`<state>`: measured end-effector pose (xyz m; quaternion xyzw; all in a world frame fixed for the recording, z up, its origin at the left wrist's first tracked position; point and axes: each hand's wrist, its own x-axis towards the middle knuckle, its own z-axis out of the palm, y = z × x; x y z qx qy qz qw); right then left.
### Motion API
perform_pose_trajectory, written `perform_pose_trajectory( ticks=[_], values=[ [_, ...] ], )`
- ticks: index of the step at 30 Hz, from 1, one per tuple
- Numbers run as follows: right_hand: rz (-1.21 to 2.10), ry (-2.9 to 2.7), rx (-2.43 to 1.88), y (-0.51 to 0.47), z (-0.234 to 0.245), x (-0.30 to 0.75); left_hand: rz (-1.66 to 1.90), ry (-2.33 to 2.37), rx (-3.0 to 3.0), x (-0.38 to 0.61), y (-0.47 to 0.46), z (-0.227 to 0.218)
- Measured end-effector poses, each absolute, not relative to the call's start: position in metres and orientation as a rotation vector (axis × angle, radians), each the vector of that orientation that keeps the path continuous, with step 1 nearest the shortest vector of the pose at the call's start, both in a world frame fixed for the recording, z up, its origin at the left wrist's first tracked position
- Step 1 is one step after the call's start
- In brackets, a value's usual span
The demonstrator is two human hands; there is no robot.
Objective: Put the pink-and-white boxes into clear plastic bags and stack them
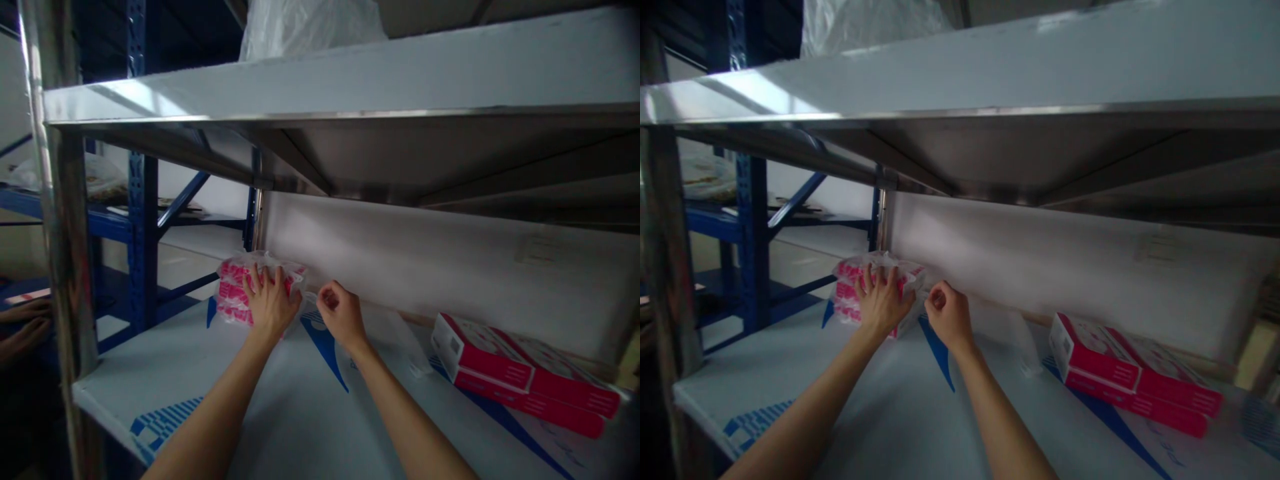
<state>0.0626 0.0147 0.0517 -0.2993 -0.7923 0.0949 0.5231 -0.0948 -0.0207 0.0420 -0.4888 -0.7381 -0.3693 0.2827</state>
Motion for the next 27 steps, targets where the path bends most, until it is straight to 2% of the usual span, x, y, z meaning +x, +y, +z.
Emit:
perform_pose_trajectory(
  ticks=[13,21,27],
  values=[
    [0.421,-1.827,-0.832,0.016,0.013,0.082,-1.001,-1.899,-1.473,-0.085,-0.028,0.049],
    [0.516,-1.662,-0.861,0.019,0.024,0.101,-1.343,-1.463,-1.737,-0.073,-0.030,0.054],
    [0.809,-1.732,-0.697,0.009,0.035,0.171,-1.664,-1.153,-2.098,-0.021,-0.056,0.055]
  ],
)
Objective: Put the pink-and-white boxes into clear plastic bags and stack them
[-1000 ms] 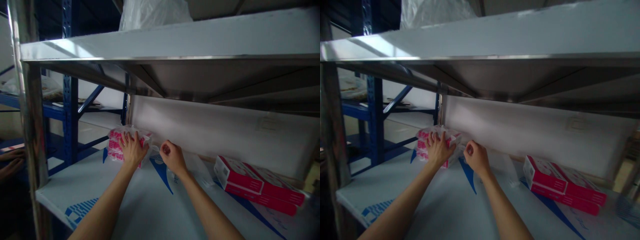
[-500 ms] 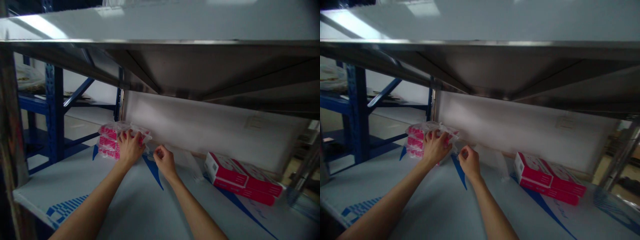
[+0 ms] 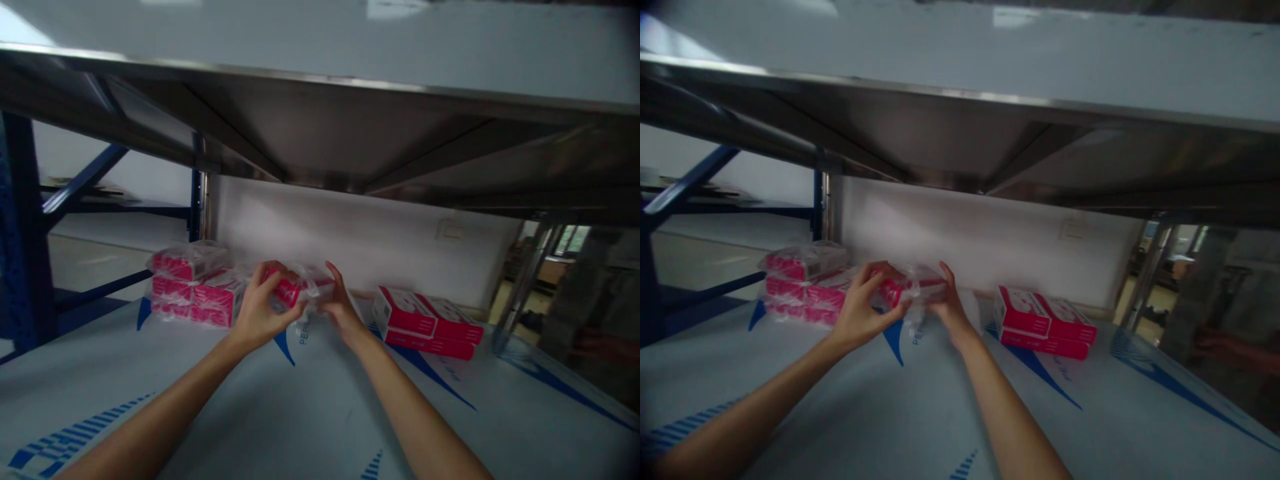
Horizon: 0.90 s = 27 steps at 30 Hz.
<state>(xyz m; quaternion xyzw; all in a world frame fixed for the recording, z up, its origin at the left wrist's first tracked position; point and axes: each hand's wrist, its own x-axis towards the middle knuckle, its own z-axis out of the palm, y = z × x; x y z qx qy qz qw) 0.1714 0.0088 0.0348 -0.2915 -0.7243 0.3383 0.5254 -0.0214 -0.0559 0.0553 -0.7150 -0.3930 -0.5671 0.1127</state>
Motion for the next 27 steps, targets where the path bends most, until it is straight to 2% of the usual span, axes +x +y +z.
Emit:
perform_pose_trajectory(
  ticks=[4,8,14,21,27],
  values=[
    [1.010,-1.813,-0.752,-0.012,0.041,0.242,-1.684,-1.040,-2.472,0.003,-0.067,0.042],
    [1.245,-1.793,-0.782,-0.025,0.031,0.284,-1.532,-0.932,-2.834,0.012,-0.063,0.019],
    [0.842,-2.041,-0.987,-0.031,0.009,0.293,-1.288,-0.710,-3.147,0.015,-0.049,-0.007],
    [0.266,-2.208,-1.074,-0.039,0.012,0.283,-1.092,-0.737,-3.111,0.013,-0.051,-0.004],
    [0.135,-2.169,-0.968,-0.045,0.013,0.273,-1.046,-0.710,-3.031,0.015,-0.061,0.003]
  ],
)
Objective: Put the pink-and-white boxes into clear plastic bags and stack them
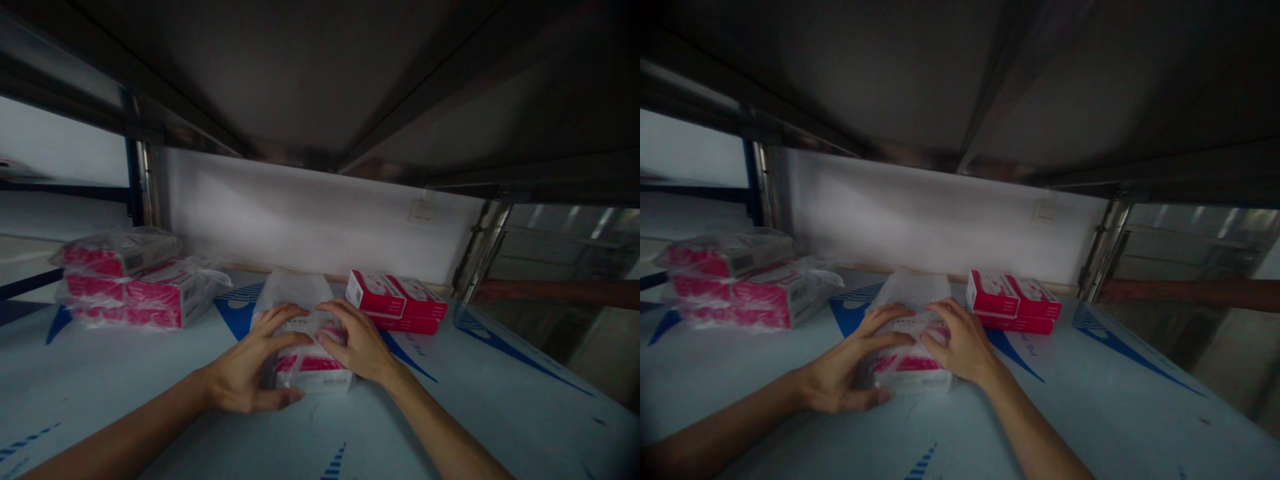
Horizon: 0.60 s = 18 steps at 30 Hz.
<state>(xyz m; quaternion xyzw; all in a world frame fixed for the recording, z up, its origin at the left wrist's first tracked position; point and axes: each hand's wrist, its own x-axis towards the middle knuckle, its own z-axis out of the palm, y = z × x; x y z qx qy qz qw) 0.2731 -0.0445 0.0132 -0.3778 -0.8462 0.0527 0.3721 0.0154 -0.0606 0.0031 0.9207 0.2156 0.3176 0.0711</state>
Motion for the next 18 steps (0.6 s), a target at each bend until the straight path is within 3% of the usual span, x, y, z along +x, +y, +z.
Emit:
perform_pose_trajectory(
  ticks=[7,18],
  values=[
    [0.229,-2.100,-0.939,-0.039,0.007,0.273,0.994,0.729,2.730,0.021,-0.069,0.009],
    [0.112,-2.041,-0.944,-0.046,0.009,0.271,1.079,0.691,2.704,0.017,-0.073,0.014]
  ],
)
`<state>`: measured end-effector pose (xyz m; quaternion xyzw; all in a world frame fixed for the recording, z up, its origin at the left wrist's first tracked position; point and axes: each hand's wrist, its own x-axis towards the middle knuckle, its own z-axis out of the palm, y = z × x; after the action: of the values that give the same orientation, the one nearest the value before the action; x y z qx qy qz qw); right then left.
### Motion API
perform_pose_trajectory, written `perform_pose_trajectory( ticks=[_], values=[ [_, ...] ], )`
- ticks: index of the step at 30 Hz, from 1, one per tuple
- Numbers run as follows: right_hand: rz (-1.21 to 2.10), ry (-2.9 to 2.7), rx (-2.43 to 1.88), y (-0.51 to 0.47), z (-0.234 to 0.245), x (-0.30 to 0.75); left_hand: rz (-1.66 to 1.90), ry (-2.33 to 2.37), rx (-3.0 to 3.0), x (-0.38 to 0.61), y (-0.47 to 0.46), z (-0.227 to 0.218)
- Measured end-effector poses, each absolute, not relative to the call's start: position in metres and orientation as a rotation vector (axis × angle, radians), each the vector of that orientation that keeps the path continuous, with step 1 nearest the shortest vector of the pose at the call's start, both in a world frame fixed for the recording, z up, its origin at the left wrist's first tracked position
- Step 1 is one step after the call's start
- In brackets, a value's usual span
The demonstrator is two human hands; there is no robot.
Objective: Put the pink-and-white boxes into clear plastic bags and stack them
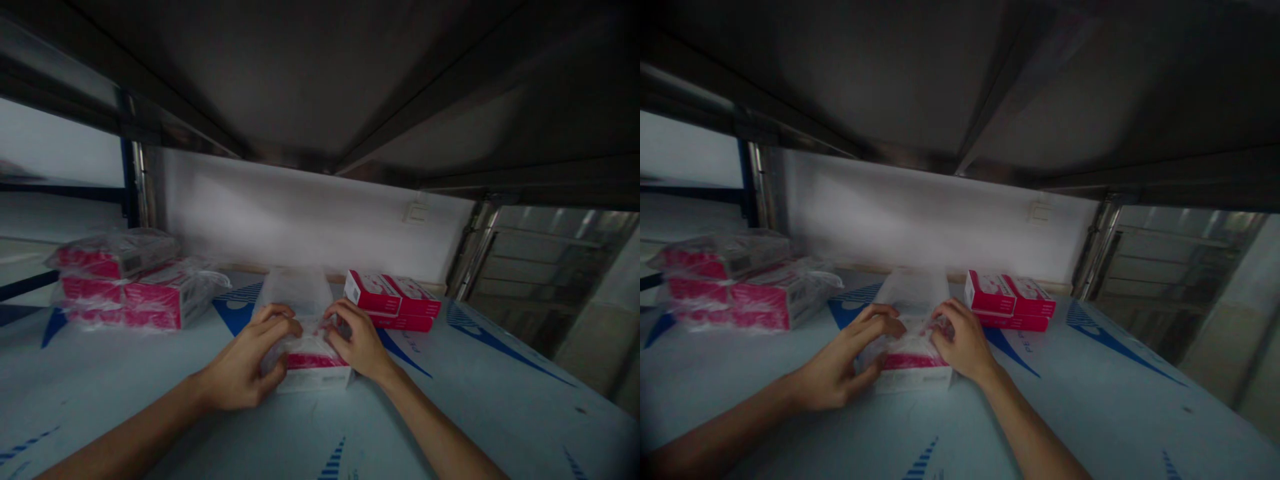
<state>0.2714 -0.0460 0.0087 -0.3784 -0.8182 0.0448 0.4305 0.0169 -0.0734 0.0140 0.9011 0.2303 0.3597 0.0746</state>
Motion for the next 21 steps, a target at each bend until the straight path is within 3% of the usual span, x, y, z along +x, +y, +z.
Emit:
perform_pose_trajectory(
  ticks=[8,21],
  values=[
    [0.185,-2.217,-0.756,-0.061,0.015,0.262,1.072,0.752,2.720,0.022,-0.079,0.017],
    [0.261,-2.233,-0.846,-0.063,0.014,0.260,1.133,0.911,2.701,0.015,-0.065,0.012]
  ],
)
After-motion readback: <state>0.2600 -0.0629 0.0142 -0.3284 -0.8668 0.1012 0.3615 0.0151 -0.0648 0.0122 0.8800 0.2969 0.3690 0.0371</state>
